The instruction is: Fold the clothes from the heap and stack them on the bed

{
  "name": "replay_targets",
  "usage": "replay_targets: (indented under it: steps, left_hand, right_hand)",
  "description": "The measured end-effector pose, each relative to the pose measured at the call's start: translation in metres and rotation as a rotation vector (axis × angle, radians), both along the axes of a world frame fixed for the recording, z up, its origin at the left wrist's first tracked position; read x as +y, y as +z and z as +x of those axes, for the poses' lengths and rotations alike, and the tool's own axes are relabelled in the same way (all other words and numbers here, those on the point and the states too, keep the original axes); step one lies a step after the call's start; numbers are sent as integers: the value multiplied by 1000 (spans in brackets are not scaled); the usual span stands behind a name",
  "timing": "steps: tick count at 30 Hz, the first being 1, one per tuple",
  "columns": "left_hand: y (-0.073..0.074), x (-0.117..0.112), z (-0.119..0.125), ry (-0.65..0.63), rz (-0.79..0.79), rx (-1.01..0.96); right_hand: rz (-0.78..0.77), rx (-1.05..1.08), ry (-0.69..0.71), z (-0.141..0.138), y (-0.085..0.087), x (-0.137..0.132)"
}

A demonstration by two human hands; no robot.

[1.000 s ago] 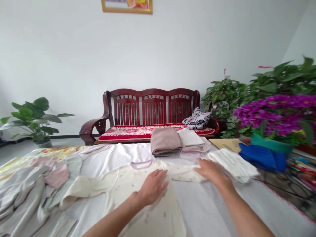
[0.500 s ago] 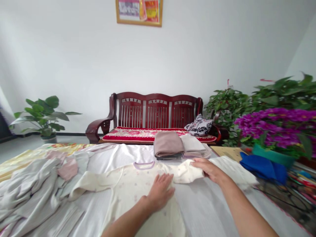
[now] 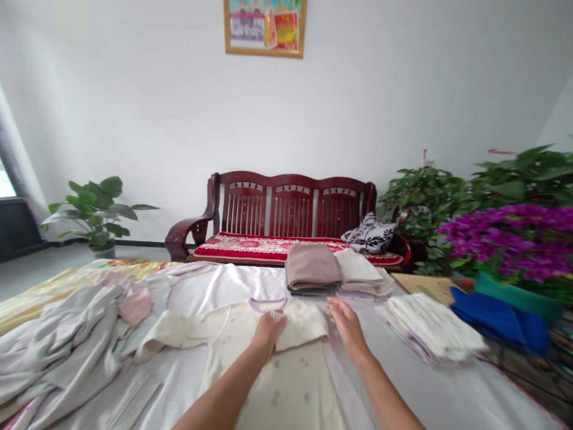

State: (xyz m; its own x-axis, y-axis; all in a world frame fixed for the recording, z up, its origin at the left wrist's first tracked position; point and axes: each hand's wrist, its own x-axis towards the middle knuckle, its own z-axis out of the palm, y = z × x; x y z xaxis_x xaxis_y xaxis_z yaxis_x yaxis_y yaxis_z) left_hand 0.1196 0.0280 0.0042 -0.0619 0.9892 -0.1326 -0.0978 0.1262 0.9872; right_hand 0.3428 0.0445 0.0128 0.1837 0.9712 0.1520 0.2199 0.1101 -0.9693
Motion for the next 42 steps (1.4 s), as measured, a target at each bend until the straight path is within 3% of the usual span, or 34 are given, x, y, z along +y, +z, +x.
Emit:
replay_targets:
  steps: [3,5,10,16,20,24,28,31,35,39,42]
  left_hand:
    - [-5,10,-17,103,51,115]
    - [-6,14,-34,162,71,202]
    - [-9,12,-60,269,107,366]
    - [-9,5,-59,342,211,476]
    - [-9,2,-65,279,210,692]
    - [-5,-7,-66,234,238,1043]
    - [2,-16,-58,146,411,1346]
    - [0,-21,-52,-74,494,1350]
    - [-10,-26,-50,-229,382,1319]
    - [-9,-24,-65,-249,441,1237]
    - [8,-22,-103,-64,392,1174]
  right_hand:
    - [76,-128,74,5,-24,-6]
    - [120,-292,158,0,-31,-11]
    - [166,-840,273,-18,-28,-20]
    - [155,-1106,238,-27,-19,-26]
    - [168,-1188,327,-26,-18,-30]
    - [158,-1225,336,-23,-18,-30]
    - [174,-1189,330,-27,-10,-31]
    - [195,-1165,340,-37,-5,-32]
    - [112,-1217,391,-43,-14,-31]
    - [112,-1208,375,-39,-27,-25]
    - [138,-1166,383,-36,-31,-21]
